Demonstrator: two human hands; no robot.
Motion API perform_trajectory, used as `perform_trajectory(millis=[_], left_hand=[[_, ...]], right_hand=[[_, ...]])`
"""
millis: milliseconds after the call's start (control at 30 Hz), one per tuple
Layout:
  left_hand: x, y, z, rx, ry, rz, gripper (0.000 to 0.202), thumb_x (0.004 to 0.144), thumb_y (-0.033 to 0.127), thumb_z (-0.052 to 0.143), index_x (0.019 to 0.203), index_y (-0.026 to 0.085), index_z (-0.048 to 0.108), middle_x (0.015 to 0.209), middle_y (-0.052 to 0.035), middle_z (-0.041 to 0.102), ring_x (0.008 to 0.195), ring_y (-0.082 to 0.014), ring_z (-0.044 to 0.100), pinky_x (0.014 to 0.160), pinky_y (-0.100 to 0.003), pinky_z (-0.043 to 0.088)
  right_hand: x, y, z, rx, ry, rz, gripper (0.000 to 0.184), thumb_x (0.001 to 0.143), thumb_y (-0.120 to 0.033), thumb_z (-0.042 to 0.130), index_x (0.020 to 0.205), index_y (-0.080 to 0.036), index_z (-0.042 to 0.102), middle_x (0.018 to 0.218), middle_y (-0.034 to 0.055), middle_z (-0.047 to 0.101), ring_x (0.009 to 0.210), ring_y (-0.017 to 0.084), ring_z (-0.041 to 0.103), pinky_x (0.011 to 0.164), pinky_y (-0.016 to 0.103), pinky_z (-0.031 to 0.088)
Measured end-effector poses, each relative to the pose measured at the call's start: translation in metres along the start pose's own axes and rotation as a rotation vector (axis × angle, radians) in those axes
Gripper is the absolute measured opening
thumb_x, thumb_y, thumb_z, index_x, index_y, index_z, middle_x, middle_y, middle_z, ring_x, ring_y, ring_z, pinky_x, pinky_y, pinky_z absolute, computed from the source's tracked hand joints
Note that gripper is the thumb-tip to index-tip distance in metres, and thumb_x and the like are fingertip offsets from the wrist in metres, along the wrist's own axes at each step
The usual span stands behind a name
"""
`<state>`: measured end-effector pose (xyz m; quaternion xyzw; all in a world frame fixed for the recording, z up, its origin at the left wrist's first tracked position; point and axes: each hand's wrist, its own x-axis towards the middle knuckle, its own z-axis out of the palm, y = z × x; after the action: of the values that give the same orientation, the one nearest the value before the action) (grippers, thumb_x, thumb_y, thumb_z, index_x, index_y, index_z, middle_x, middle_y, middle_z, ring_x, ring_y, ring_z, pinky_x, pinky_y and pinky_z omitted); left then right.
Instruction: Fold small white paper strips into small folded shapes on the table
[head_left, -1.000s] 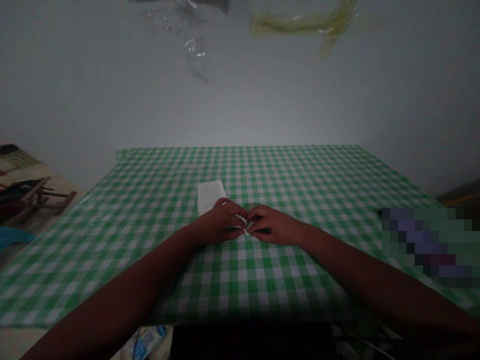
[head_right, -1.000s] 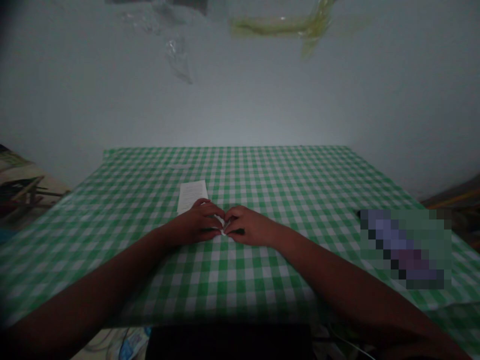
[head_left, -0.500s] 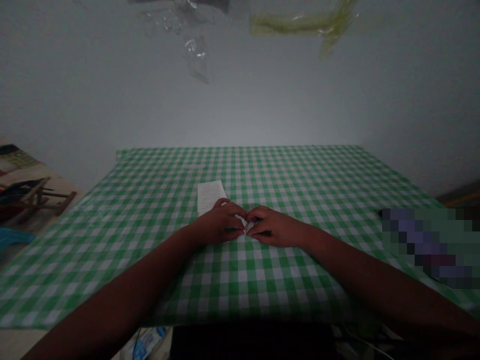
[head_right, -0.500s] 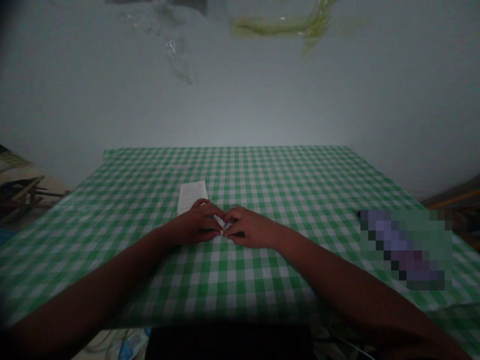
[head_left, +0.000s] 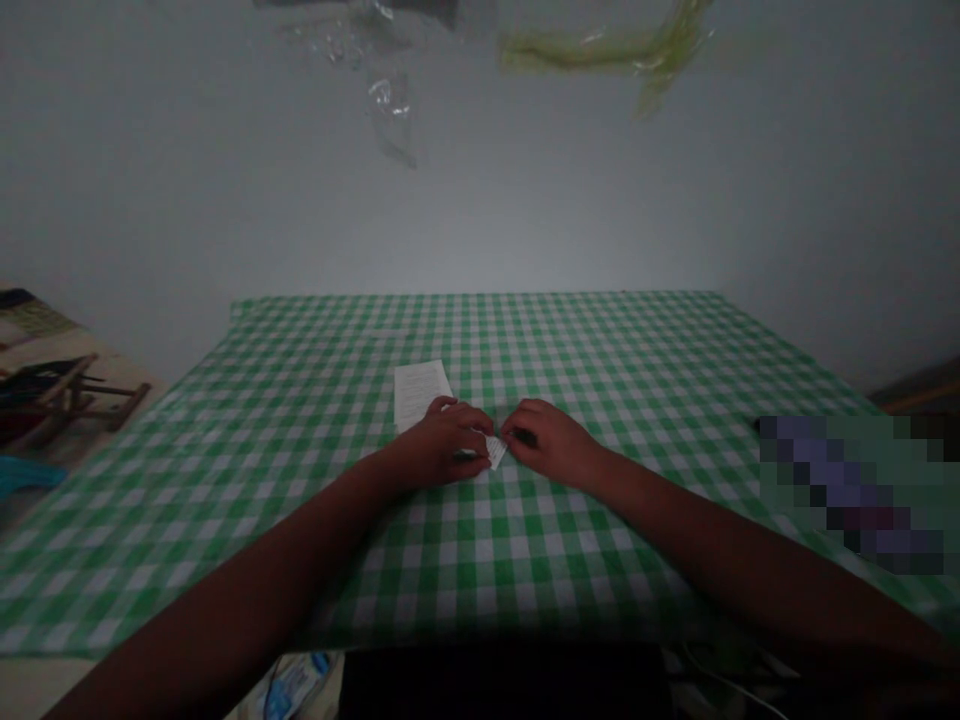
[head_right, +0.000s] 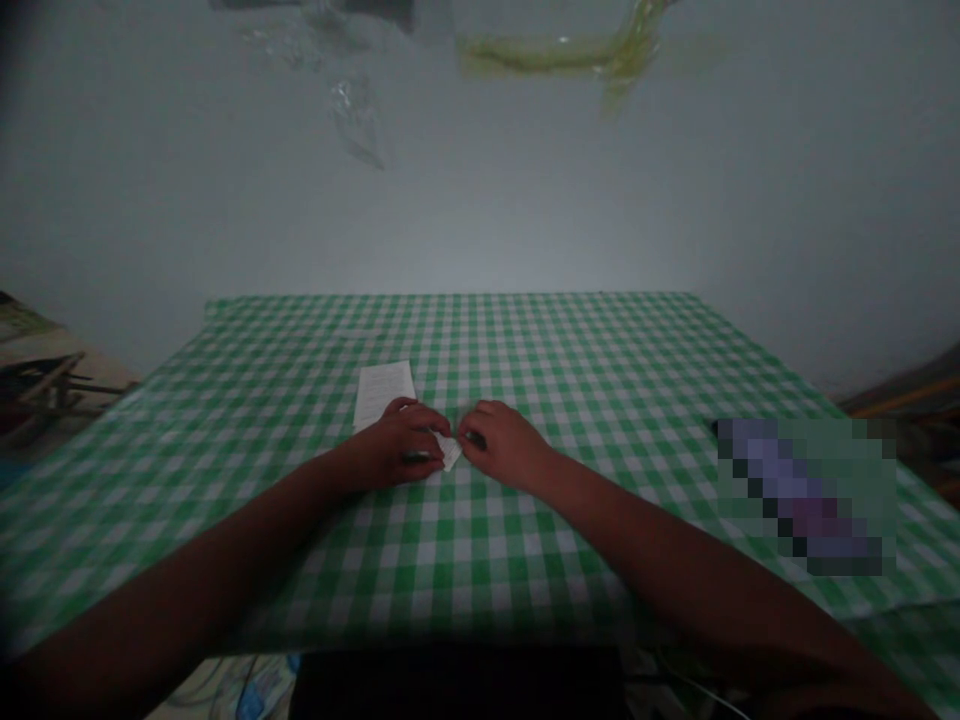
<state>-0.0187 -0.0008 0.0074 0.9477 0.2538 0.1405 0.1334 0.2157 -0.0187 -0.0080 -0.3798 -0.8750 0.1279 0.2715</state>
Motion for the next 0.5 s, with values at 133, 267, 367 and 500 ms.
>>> perform_trajectory(millis=[133,267,367,500], left_hand=[[0.0016,0.0012,0.0033,-0.014,0.018,-0.045,0.005,0.086,0.030,0.068,0.086,0.028,0.073,0.114,0.0005,0.067,0.109,-0.0186,0.058,0.104,-0.041,0.023],[0.0029,0.0026,0.0041,-0.016,0.025,-0.066,0.004,0.085,0.030,0.069,0.084,0.027,0.071,0.113,0.0013,0.067,0.108,-0.0184,0.058,0.102,-0.040,0.024],[0.0026,0.0038,0.0038,-0.003,0.025,-0.072,0.004,0.086,0.030,0.068,0.088,0.026,0.069,0.113,0.0015,0.066,0.109,-0.0185,0.057,0.103,-0.041,0.022],[0.0018,0.0040,0.0039,0.013,0.013,-0.072,0.018,0.088,0.031,0.065,0.106,0.028,0.064,0.114,0.0003,0.065,0.109,-0.0193,0.056,0.102,-0.042,0.023]], right_hand=[[0.0002,-0.0007,0.0044,-0.075,-0.020,0.083,0.015,0.086,-0.033,0.068,0.088,-0.018,0.063,0.084,0.0033,0.061,0.082,0.018,0.056,0.078,0.033,0.043],[-0.0006,-0.0031,0.0082,-0.112,-0.055,0.127,0.022,0.082,-0.038,0.072,0.090,-0.019,0.064,0.089,0.0038,0.062,0.087,0.019,0.057,0.081,0.034,0.042],[-0.0018,-0.0036,0.0085,-0.104,-0.063,0.118,0.024,0.081,-0.039,0.074,0.092,-0.020,0.065,0.092,0.0039,0.061,0.088,0.019,0.056,0.080,0.034,0.041],[-0.0033,-0.0049,0.0049,-0.111,-0.058,-0.011,0.017,0.086,-0.035,0.069,0.096,-0.021,0.068,0.095,0.0043,0.061,0.092,0.020,0.054,0.082,0.035,0.039]])
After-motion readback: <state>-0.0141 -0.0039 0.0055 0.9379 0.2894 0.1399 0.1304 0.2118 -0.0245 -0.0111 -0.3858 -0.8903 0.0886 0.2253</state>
